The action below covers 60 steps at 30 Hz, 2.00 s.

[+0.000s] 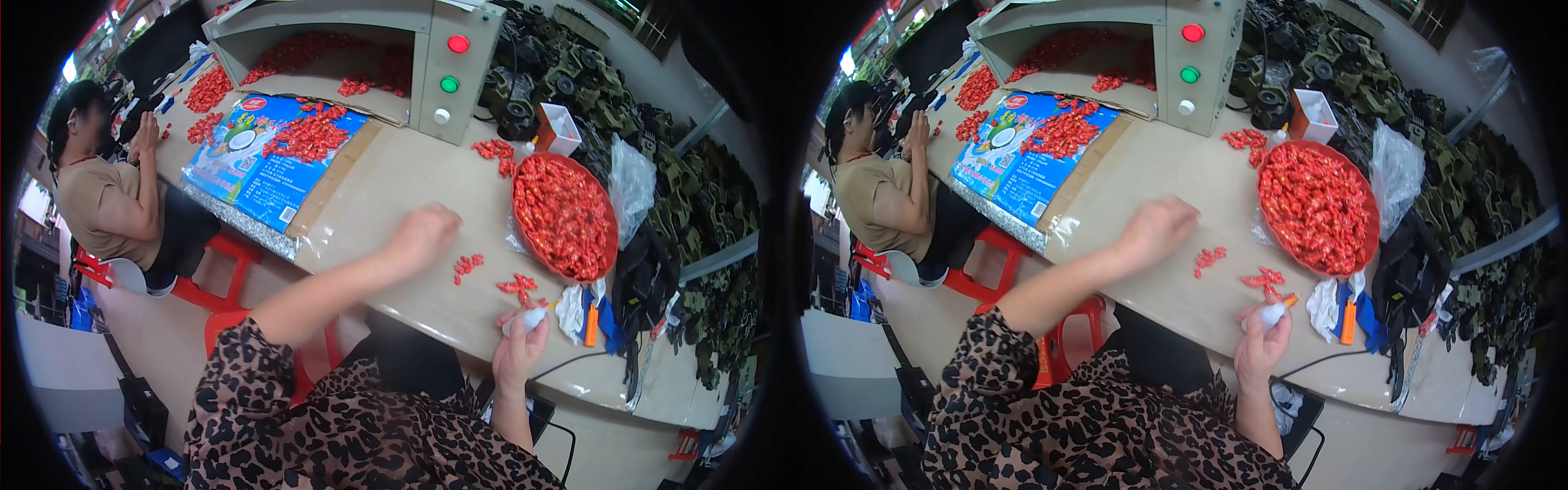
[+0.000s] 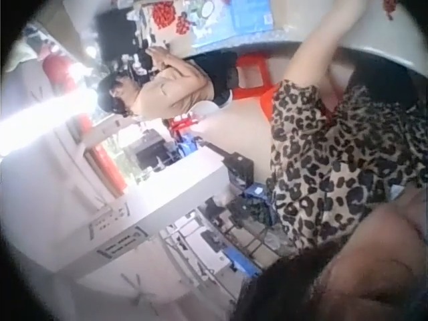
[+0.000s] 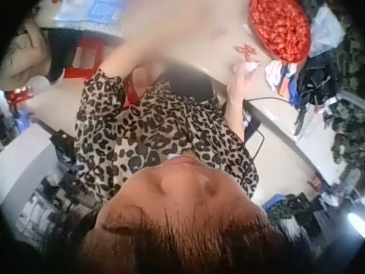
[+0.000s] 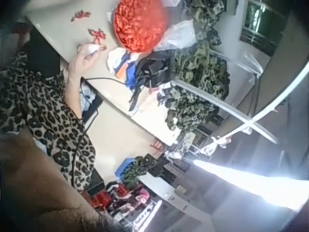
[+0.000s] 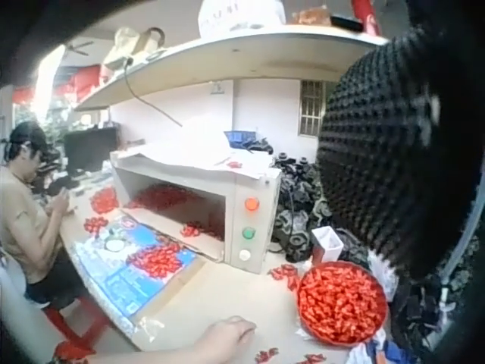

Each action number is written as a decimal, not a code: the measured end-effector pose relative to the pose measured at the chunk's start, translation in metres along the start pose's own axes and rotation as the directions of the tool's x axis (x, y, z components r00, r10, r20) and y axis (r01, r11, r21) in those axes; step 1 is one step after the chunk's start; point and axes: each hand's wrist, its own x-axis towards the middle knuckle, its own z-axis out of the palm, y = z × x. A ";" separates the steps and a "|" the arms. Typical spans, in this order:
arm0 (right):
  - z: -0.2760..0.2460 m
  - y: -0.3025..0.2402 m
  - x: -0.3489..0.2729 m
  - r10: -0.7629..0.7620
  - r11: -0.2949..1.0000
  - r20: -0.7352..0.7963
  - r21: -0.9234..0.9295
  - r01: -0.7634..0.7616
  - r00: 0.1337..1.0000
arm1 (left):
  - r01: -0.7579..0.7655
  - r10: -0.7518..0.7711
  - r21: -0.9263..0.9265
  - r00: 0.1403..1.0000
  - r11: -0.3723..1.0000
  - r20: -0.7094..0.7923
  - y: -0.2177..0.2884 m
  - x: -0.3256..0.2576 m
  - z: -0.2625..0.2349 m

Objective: The person takes small plastic components from a dispenser and applies adhesive to the pieces using a glue bottle, assembling them together by hand.

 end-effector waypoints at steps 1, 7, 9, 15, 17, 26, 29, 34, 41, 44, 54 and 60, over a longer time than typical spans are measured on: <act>0.004 -0.002 0.000 0.012 0.999 -0.010 -0.044 -0.012 1.000 | 0.046 -0.043 0.065 0.998 0.997 -0.052 -0.026 0.015 -0.011; 0.004 -0.003 0.001 0.032 0.996 -0.062 -0.077 -0.037 0.998 | 0.203 -0.121 0.270 0.949 0.941 -0.291 -0.157 0.128 -0.051; 0.011 -0.007 0.002 0.033 0.995 -0.082 -0.089 -0.041 0.996 | 0.177 -0.069 0.257 0.922 0.950 -0.381 -0.181 0.155 -0.047; 0.008 -0.004 0.000 0.045 0.990 -0.096 -0.127 -0.057 0.994 | 0.275 -0.233 0.398 0.961 0.875 -0.152 -0.173 0.184 -0.053; 0.008 -0.005 0.001 0.044 0.994 -0.080 -0.101 -0.052 0.996 | 0.227 -0.222 0.508 0.973 0.831 -0.071 -0.177 0.185 -0.055; 0.010 -0.003 -0.001 0.037 0.993 -0.117 -0.111 -0.050 0.992 | 0.318 -0.340 -0.292 0.940 0.902 -0.027 -0.110 0.098 -0.068; 0.003 -0.006 0.005 0.054 0.988 -0.023 -0.144 -0.056 0.998 | 0.493 -0.390 -0.761 0.857 0.422 0.338 -0.052 0.037 -0.070; 0.008 -0.012 0.010 0.134 0.986 -0.143 0.119 -0.117 0.981 | 0.497 -0.294 -0.858 0.806 -0.131 0.513 -0.005 -0.035 -0.029; 0.003 -0.007 0.005 0.178 0.919 -0.036 0.362 -0.154 0.983 | 0.299 -0.319 -0.942 0.917 0.156 0.238 0.038 -0.081 0.013; -0.001 -0.009 0.005 0.219 0.848 -0.058 0.504 -0.161 0.974 | 0.297 -0.269 -0.928 0.934 0.223 0.235 0.042 -0.084 0.026; 0.011 -0.001 0.005 0.041 0.977 -0.006 0.212 -0.039 0.999 | 0.289 -0.284 -0.910 0.937 0.297 0.204 0.039 -0.092 0.036; 0.014 0.002 -0.003 -0.136 0.989 0.024 -0.058 0.137 0.990 | 0.306 -0.314 -0.896 0.927 0.323 0.203 0.042 -0.090 0.034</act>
